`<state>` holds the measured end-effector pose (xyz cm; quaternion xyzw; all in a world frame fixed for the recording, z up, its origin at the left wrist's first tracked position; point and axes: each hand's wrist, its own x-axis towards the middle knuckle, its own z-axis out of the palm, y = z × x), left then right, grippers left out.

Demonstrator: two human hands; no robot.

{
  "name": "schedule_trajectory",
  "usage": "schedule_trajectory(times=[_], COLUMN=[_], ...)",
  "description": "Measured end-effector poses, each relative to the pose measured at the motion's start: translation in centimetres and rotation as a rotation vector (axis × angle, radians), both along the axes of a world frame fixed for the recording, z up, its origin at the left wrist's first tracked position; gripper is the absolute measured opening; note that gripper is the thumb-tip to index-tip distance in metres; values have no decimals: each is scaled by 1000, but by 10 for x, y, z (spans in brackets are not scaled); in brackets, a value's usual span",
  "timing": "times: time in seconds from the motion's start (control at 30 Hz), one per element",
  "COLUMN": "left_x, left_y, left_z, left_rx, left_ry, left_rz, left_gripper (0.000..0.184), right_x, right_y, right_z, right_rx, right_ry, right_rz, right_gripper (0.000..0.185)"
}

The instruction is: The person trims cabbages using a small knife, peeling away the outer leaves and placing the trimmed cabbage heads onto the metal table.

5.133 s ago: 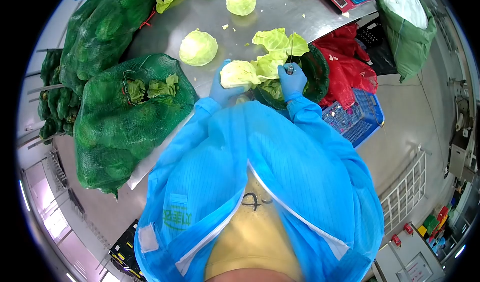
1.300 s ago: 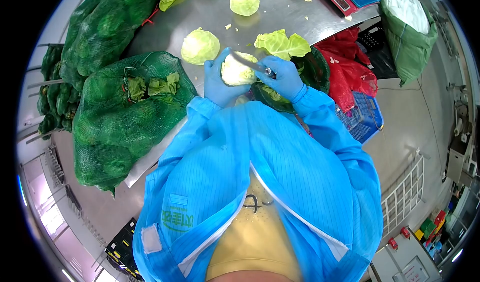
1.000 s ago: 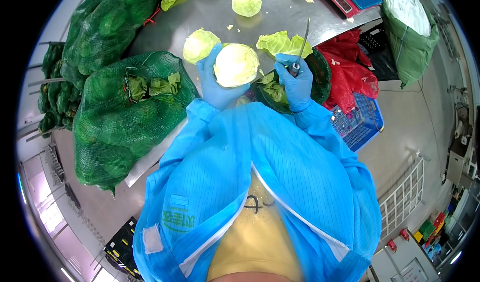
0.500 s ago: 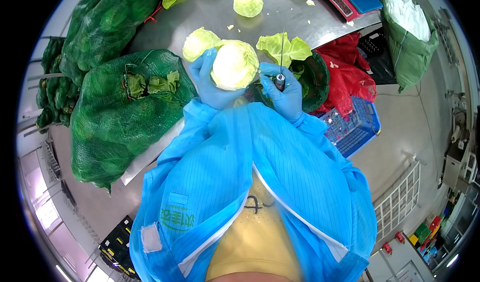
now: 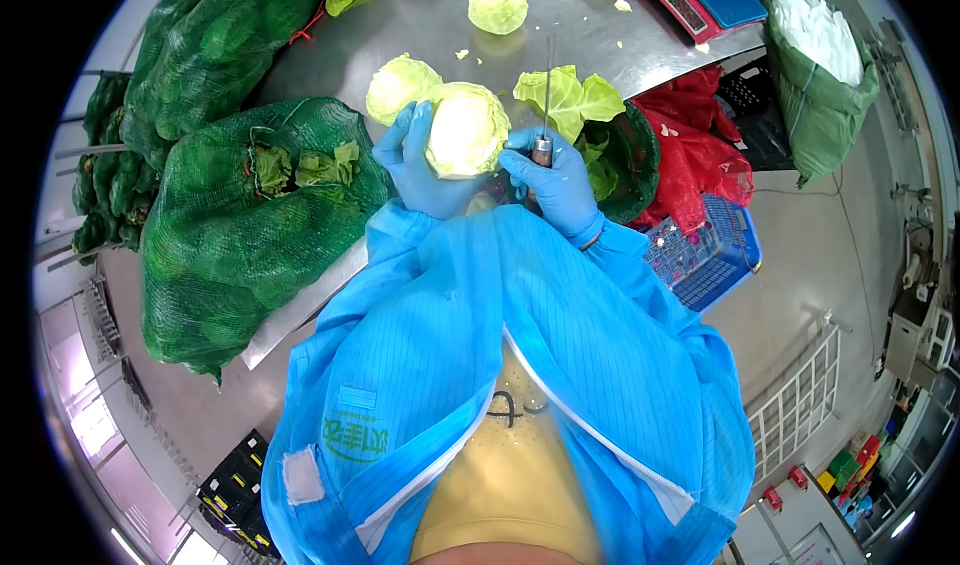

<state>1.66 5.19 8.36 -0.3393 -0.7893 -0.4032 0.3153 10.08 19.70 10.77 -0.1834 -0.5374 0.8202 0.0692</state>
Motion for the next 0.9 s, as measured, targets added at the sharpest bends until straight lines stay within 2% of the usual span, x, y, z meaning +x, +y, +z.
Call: schedule_trajectory(times=[0.07,0.23,0.37,0.43,0.57,0.63,0.9], left_x=[1,-2,-2,-2,-3,-3,0], left_y=[0,0,0,0,-3,-4,-7], left_z=[3,0,-1,-1,-2,-5,-2], left_rx=[-23,-22,-21,-17,-19,-19,-78], left_ry=[4,7,18,38,7,6,-70], left_rz=[11,-12,-15,-22,-38,-42,38], left_gripper=[97,97,97,97,97,97,97], right_x=[0,-4,-4,-4,-6,-8,-6], right_y=[1,-6,-8,-6,-5,-1,-5], right_z=[-1,-14,-17,-10,-13,-18,-17], right_rx=[-80,77,248,33,-13,-136,-46], right_ry=[-17,15,38,-25,-63,-83,-24], right_rz=[47,-101,-101,-48,-53,2,-10], right_gripper=[16,12,11,12,12,12,11])
